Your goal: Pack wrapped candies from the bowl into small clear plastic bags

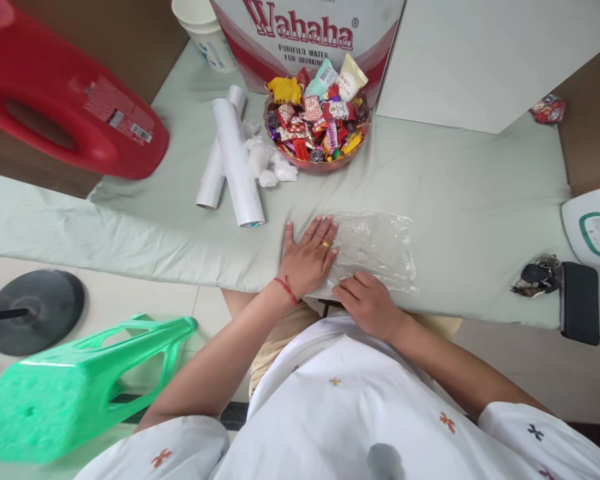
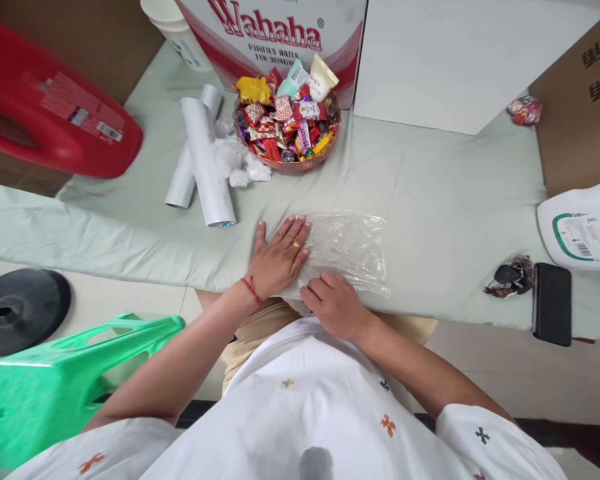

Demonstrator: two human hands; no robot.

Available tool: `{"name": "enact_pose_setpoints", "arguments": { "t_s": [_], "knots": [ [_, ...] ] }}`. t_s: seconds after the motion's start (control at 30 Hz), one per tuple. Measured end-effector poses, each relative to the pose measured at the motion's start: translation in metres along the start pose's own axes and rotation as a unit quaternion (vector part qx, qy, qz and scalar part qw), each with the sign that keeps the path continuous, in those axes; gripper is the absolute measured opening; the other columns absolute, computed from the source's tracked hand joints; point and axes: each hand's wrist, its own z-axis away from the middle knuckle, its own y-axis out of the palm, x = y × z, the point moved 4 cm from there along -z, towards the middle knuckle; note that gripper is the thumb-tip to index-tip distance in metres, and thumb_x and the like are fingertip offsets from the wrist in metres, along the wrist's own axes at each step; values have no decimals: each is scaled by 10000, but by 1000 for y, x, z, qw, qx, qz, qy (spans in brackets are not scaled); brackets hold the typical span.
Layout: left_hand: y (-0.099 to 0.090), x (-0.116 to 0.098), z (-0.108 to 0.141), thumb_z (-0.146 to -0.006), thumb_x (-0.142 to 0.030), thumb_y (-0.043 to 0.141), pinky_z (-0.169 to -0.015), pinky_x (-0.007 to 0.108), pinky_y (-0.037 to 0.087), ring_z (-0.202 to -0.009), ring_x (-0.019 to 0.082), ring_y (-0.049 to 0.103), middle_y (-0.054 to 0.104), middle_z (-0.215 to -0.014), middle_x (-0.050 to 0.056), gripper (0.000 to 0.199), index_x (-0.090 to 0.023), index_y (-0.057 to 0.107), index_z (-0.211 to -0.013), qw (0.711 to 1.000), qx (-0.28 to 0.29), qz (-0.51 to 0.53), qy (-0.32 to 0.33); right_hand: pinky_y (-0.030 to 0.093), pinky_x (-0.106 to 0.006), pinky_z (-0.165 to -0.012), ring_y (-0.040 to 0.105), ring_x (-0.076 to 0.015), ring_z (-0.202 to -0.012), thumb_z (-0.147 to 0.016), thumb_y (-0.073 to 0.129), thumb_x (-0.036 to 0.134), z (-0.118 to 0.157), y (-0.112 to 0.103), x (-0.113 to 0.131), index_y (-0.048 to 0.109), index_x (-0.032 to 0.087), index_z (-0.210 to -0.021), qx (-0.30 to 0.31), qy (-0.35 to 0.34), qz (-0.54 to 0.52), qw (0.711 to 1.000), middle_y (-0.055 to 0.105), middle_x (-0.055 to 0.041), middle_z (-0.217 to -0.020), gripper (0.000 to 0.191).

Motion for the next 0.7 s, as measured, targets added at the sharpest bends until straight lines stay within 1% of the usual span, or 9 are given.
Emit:
{"name": "enact_pose_setpoints", "arguments": {
  "t_s": [0.13, 0.2, 0.27, 0.33, 0.4, 0.5, 0.57, 0.63, 0.7],
  "knots": [
    [-3, 3, 1, -1088, -431, 303, -1255, 716, -40, -1590, 293, 293, 327, -1696, 121, 592, -248, 296, -1651, 1000, -10, 6, 8, 417, -382, -748, 497, -223, -828, -999, 538, 133, 15, -8, 3, 706, 194, -1108, -5, 0, -18, 1000, 691, -74, -936, 210],
    [-3, 3, 1, -1088, -433, 303, -1258, 714, -38, -1588, 291, 298, 331, -1695, 117, 590, -251, 303, -1649, 1000, -15, 8, 9, 423, -384, -764, 508, -220, -840, -991, 551, 125, 18, -12, 5, 704, 213, -1110, -23, 7, -23, 999, 708, -68, -968, 213],
    [-4, 3, 1, -1087, -430, 305, -1256, 719, -30, -1585, 296, 303, 332, -1694, 118, 589, -246, 309, -1646, 1000, -14, 10, 10, 423, -387, -798, 516, -218, -871, -986, 583, 136, 15, -15, 8, 703, 228, -1095, -49, 15, -17, 999, 722, -62, -1009, 186],
    [-3, 3, 1, -1088, -424, 304, -1252, 729, -24, -1584, 301, 306, 329, -1695, 119, 588, -238, 310, -1646, 1000, -13, 10, 11, 410, -403, -828, 518, -231, -918, -989, 627, 210, 7, -14, 12, 700, 226, -1103, -64, 25, 1, 998, 727, -74, -1066, 136],
    [-2, 3, 1, -1089, -413, 299, -1249, 734, -22, -1584, 304, 303, 324, -1697, 119, 584, -237, 311, -1645, 1000, -11, 9, 12, 384, -418, -834, 510, -245, -948, -990, 649, 276, -2, -10, 15, 698, 214, -1112, -65, 33, 21, 997, 724, -89, -1097, 146],
    [-2, 5, 1, -1093, -399, 269, -1249, 732, -22, -1591, 299, 288, 313, -1701, 119, 578, -235, 312, -1645, 1000, -6, 8, 12, 341, -408, -798, 485, -230, -902, -992, 613, 186, -13, 0, 17, 705, 207, -1026, -64, 26, 35, 997, 716, -68, -979, 100],
    [-4, 5, 1, -1094, -379, 245, -1251, 731, -13, -1597, 289, 275, 306, -1705, 113, 574, -231, 311, -1644, 1000, 5, 9, 9, 321, -401, -768, 465, -218, -866, -993, 574, 135, -16, 5, 19, 707, 199, -996, -59, 4, 29, 998, 685, -53, -878, 148],
    [-9, 5, -1, -1089, -354, 237, -1254, 728, 17, -1599, 280, 272, 309, -1706, 100, 566, -237, 332, -1635, 1000, 24, 16, -5, 312, -400, -750, 455, -216, -856, -1007, 551, 146, -16, 8, 21, 713, 183, -1020, -51, -20, 19, 998, 660, -52, -836, 167],
    [-16, 1, -5, -1086, -342, 225, -1254, 727, 69, -1593, 276, 288, 334, -1699, 84, 556, -251, 383, -1612, 998, 44, 28, -35, 315, -399, -744, 454, -216, -857, -1019, 537, 160, -15, 11, 23, 717, 169, -1038, -48, -35, 12, 998, 654, -56, -834, 181]
  ]
}}
